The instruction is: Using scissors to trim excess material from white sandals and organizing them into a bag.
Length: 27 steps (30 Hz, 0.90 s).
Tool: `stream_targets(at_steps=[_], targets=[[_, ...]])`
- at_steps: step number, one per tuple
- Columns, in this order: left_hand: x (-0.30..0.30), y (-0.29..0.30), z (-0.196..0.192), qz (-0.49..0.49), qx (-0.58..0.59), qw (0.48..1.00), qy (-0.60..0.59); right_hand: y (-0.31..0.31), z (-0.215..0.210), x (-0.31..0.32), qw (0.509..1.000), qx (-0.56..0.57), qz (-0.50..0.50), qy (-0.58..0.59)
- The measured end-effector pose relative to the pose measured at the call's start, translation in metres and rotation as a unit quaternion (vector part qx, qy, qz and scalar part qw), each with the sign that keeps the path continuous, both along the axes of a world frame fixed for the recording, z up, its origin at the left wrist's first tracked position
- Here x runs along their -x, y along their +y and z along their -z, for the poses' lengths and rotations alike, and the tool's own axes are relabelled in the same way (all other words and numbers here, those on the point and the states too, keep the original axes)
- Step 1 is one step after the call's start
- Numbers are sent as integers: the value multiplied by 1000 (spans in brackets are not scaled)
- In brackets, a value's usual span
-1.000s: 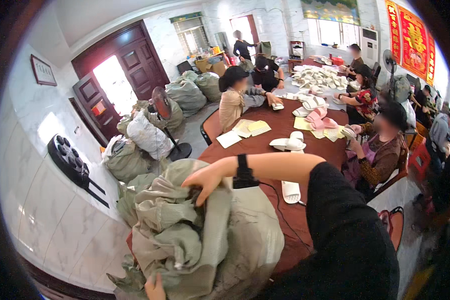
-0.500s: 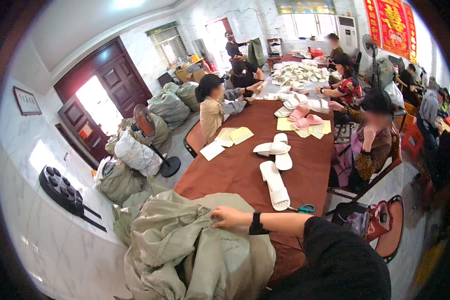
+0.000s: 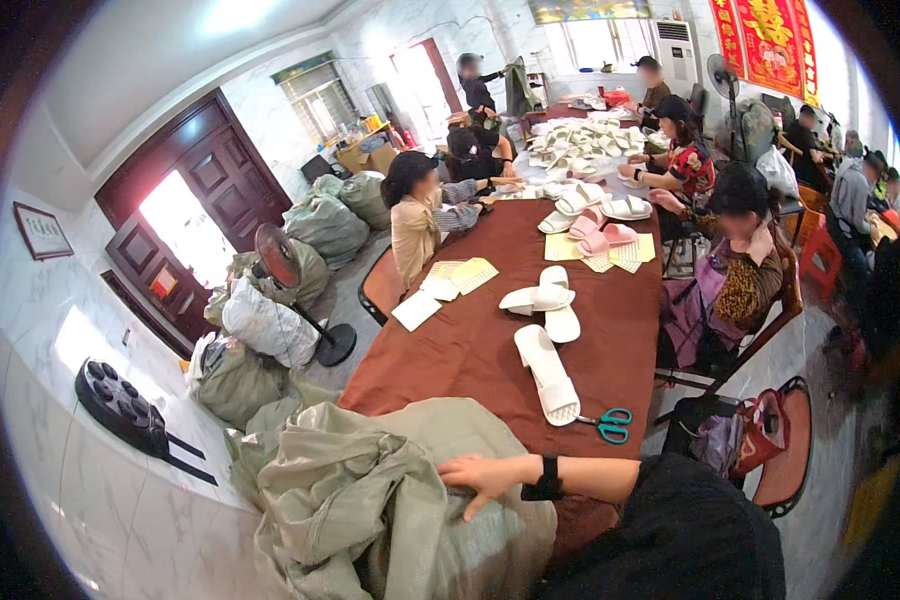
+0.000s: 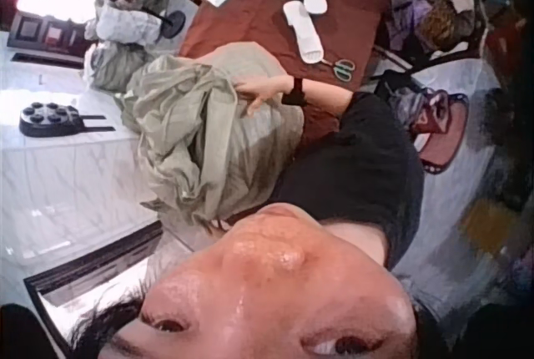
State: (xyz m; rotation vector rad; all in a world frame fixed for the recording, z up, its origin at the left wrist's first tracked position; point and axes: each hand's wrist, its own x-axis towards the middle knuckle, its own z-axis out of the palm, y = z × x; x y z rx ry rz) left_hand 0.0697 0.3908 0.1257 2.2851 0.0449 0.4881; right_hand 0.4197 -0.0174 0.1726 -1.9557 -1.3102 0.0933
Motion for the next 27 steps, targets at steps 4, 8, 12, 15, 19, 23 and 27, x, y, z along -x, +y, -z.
stream_targets(at_steps=[4, 8, 12, 15, 19, 23, 27], targets=[[94, 110, 104, -40, 73, 993, -78, 29, 17, 23, 997, -33, 34, -63], [3, 99, 42, -19, 161, 974, -161, 29, 31, 30, 991, -114, 47, -55], [-50, 31, -96, -47, 215, 951, -215, -3, 29, 24, 974, -95, 203, 24], [-35, 0, -182, -104, 230, 941, -228, -51, 79, 0, 916, -28, 367, 157], [-34, -26, -264, -163, 250, 919, -257, -111, 175, 7, 762, -147, 359, 518], [-55, -28, -280, -211, 282, 879, -321, -62, 91, 61, 760, 0, 246, 602], [-57, 1, -298, -277, 322, 842, -333, -31, 128, 63, 715, -239, 254, 605]])
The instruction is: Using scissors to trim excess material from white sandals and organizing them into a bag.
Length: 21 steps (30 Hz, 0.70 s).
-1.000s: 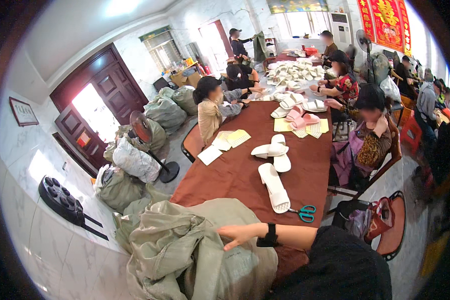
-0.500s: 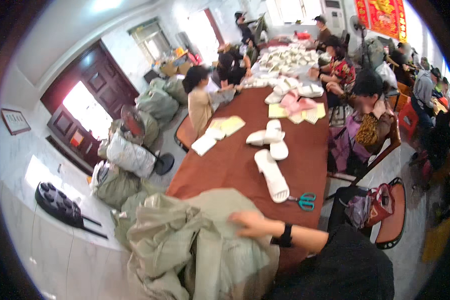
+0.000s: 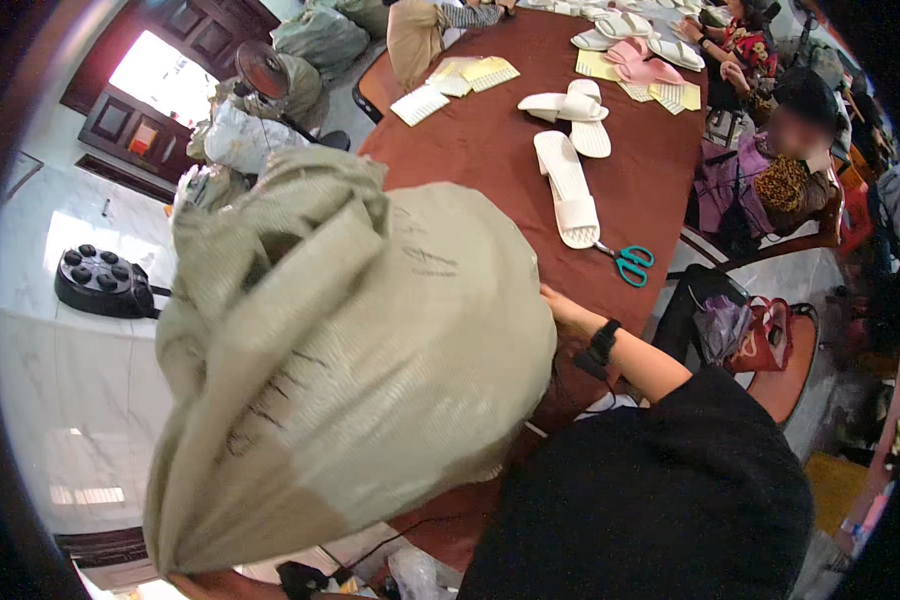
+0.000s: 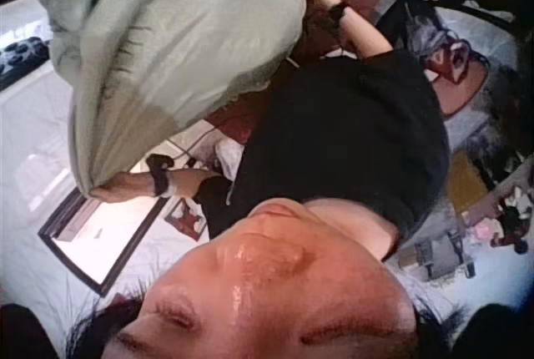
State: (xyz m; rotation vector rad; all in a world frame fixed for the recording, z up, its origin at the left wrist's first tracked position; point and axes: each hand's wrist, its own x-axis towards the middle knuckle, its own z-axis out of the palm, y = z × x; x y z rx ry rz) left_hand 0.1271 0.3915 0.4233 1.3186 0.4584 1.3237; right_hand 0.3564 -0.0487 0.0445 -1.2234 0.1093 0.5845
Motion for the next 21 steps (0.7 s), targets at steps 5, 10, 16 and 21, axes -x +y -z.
stream_targets(at_steps=[5, 10, 16, 21], targets=[[1, 64, 40, -41, -37, 995, 87, 2, 11, -31, 933, 271, 49, -230], [32, 91, 33, -34, -53, 990, 127, 27, -176, -28, 990, -22, 70, -122], [32, 104, 18, 27, -43, 990, 130, 34, -173, -67, 960, 41, 56, -271], [-14, 140, 51, -16, -66, 955, 288, 31, -109, -70, 759, 495, -196, -374]])
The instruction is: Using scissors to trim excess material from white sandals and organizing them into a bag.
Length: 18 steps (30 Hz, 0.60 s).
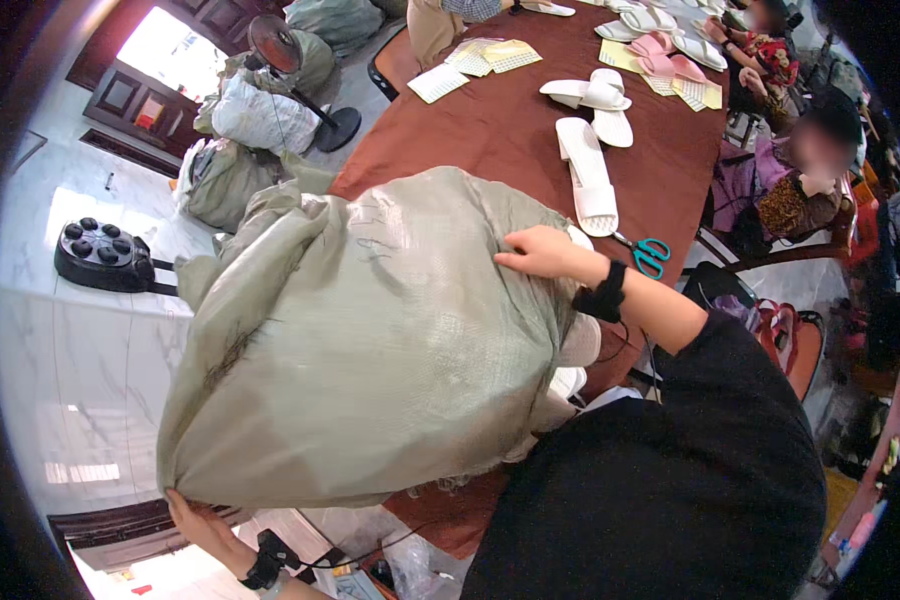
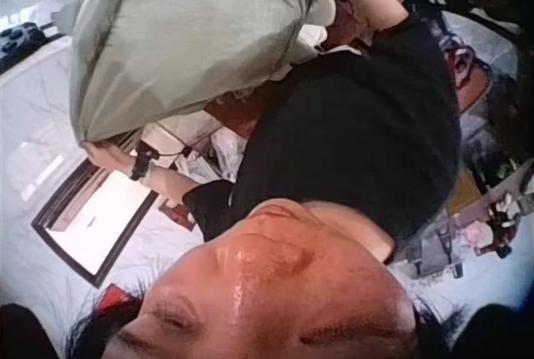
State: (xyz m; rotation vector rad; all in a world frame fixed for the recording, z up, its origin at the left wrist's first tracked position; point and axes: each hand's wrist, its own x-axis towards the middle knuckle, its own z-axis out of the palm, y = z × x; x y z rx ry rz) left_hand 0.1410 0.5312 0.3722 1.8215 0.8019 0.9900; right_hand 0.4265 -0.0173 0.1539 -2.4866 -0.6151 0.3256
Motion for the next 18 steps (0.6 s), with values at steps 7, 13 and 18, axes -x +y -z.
stream_targets(at_steps=[7, 13, 18], targets=[[-21, -16, -80, 92, 93, 981, -144, 25, -98, -12, 843, -464, 24, 272], [-43, 113, -85, 93, -63, 990, -87, 86, -86, -25, 955, -204, -181, 112], [-133, 73, 32, 194, 162, 968, -5, 68, 6, -62, 956, -162, -106, 219]])
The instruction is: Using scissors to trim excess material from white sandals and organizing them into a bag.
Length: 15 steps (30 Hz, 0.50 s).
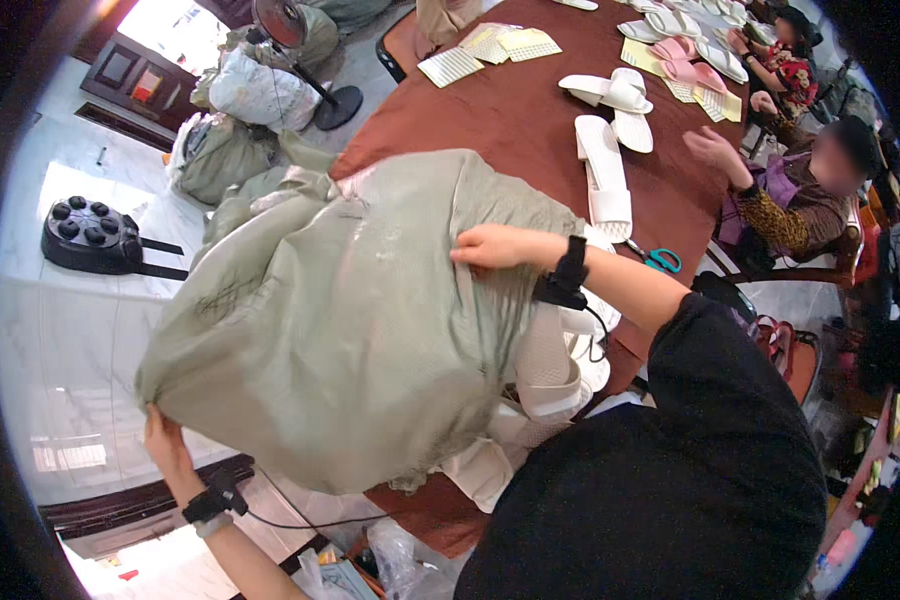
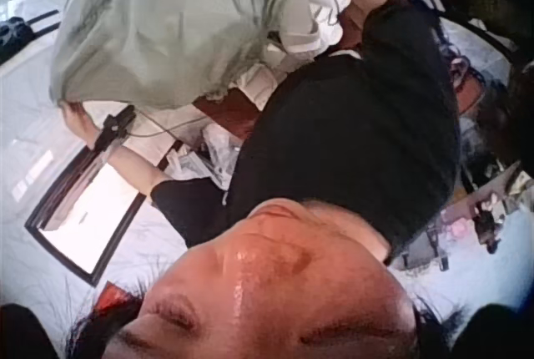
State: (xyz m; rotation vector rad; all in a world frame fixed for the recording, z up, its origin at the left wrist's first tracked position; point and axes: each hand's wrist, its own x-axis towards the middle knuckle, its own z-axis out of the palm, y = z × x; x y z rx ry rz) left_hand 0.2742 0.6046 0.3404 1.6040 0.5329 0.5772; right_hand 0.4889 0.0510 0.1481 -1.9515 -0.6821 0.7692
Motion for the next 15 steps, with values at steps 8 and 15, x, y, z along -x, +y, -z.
stream_targets(at_steps=[8, 15], targets=[[39, -36, 109, 27, 83, 983, 162, -118, 18, 12, 954, -121, 232, -143], [186, -189, 165, 33, -336, 907, 252, -206, 94, 105, 963, -101, 236, -79]])
